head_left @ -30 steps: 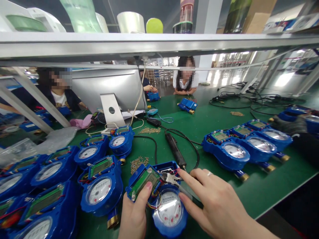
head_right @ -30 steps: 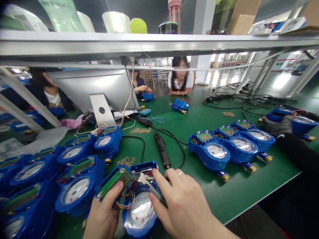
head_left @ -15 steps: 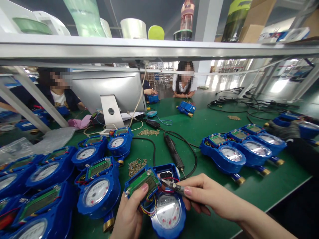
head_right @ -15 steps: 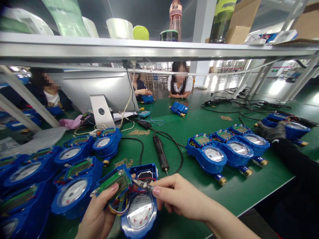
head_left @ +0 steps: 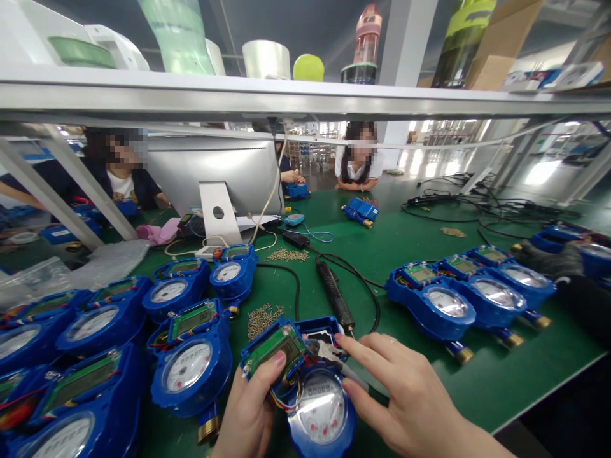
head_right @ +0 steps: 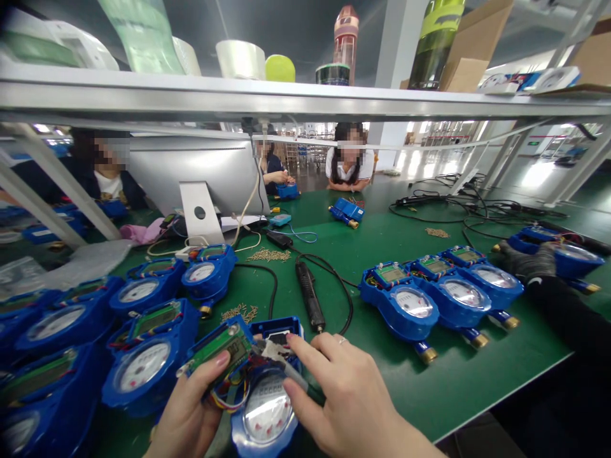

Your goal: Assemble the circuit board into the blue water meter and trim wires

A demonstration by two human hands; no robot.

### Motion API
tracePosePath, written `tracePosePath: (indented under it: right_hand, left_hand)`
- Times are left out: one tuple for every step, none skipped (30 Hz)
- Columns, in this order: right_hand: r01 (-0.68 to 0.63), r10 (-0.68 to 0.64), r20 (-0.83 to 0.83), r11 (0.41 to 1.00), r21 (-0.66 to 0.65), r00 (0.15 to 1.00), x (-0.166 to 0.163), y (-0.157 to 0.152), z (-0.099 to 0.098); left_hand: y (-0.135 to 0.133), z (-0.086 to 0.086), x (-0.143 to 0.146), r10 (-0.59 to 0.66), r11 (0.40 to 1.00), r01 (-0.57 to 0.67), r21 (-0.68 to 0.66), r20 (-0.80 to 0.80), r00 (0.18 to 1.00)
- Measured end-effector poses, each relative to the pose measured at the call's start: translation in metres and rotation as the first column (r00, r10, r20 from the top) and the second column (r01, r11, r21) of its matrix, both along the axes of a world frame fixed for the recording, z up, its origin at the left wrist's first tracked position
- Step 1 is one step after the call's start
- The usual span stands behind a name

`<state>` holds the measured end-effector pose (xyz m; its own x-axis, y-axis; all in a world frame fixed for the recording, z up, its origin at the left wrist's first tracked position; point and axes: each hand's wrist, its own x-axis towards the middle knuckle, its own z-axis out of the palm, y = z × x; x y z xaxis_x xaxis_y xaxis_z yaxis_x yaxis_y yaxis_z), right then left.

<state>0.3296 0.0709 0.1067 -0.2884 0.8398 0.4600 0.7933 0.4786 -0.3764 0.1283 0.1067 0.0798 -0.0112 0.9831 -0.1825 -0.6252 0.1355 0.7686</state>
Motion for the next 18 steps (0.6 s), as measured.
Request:
tracePosePath:
  right_hand:
    - [-0.017, 0.016, -0.034, 0.999, -0.033, 0.999, 0.000, 0.001, 0.000]
    - [-0.042, 0.034, -0.089, 0.995, -0.092, 0.995, 0.001, 0.002, 0.001]
    - [-0.079, 0.049, -0.169, 0.982, -0.173, 0.984, 0.001, 0.003, 0.002]
    - [-0.139, 0.063, -0.271, 0.953, -0.271, 0.961, 0.003, 0.005, 0.004]
    - [-0.216, 0.065, -0.383, 0.905, -0.367, 0.922, 0.004, 0.008, 0.005]
    - [-0.304, 0.055, -0.488, 0.841, -0.447, 0.871, 0.006, 0.011, 0.006]
    - [-0.389, 0.034, -0.573, 0.766, -0.511, 0.819, 0.008, 0.014, 0.007]
    - [-0.469, 0.008, -0.637, 0.684, -0.559, 0.771, 0.010, 0.017, 0.007]
    - [-0.550, -0.023, -0.696, 0.594, -0.587, 0.718, 0.011, 0.020, 0.006]
    - [-0.625, -0.059, -0.748, 0.509, -0.592, 0.661, 0.012, 0.023, 0.005]
    - [-0.687, -0.096, -0.793, 0.443, -0.575, 0.602, 0.013, 0.026, 0.003]
    - [-0.738, -0.126, -0.829, 0.398, -0.545, 0.544, 0.014, 0.028, 0.001]
    - [-0.768, -0.142, -0.855, 0.385, -0.512, 0.499, 0.014, 0.030, -0.001]
    - [-0.773, -0.142, -0.868, 0.404, -0.489, 0.475, 0.015, 0.031, -0.003]
    - [-0.754, -0.127, -0.868, 0.445, -0.483, 0.480, 0.017, 0.032, -0.004]
    - [-0.715, -0.106, -0.854, 0.501, -0.489, 0.509, 0.021, 0.032, -0.004]
    - [-0.663, -0.095, -0.834, 0.562, -0.496, 0.543, 0.027, 0.031, -0.005]
    - [-0.594, -0.093, -0.805, 0.627, -0.505, 0.586, 0.034, 0.029, -0.005]
  left_hand:
    - [0.001, -0.001, -0.002, -0.010, 1.000, 0.010, 0.000, 0.004, 1.000]
    - [0.002, -0.002, -0.004, -0.033, 0.999, 0.033, 0.000, 0.008, 0.999]
    - [0.003, -0.004, -0.006, -0.067, 0.998, 0.067, 0.003, 0.009, 0.998]
    - [0.005, -0.005, -0.009, -0.108, 0.994, 0.108, 0.007, 0.007, 0.994]
    - [0.006, -0.006, -0.011, -0.151, 0.989, 0.151, 0.011, 0.002, 0.989]
    - [0.008, -0.006, -0.013, -0.189, 0.982, 0.189, 0.017, -0.005, 0.982]
    - [0.009, -0.006, -0.014, -0.219, 0.975, 0.219, 0.024, -0.013, 0.976]
    - [0.010, -0.006, -0.014, -0.242, 0.970, 0.242, 0.032, -0.024, 0.970]
    - [0.011, -0.004, -0.014, -0.261, 0.964, 0.262, 0.039, -0.037, 0.965]
    - [0.012, -0.002, -0.013, -0.278, 0.959, 0.281, 0.047, -0.052, 0.959]
    - [0.013, 0.000, -0.013, -0.289, 0.955, 0.292, 0.053, -0.065, 0.955]
    - [0.012, 0.002, -0.012, -0.293, 0.953, 0.297, 0.054, -0.075, 0.953]
    - [0.011, 0.004, -0.011, -0.291, 0.954, 0.296, 0.047, -0.083, 0.953]
    - [0.009, 0.006, -0.011, -0.279, 0.959, 0.283, 0.035, -0.090, 0.956]
    - [0.006, 0.007, -0.010, -0.253, 0.967, 0.256, 0.017, -0.103, 0.962]
    - [0.003, 0.007, -0.010, -0.199, 0.979, 0.202, 0.013, -0.130, 0.971]
    - [-0.002, 0.006, -0.008, -0.134, 0.990, 0.140, 0.025, -0.164, 0.977]
    - [-0.006, 0.005, -0.005, -0.050, 0.996, 0.065, 0.068, -0.201, 0.978]
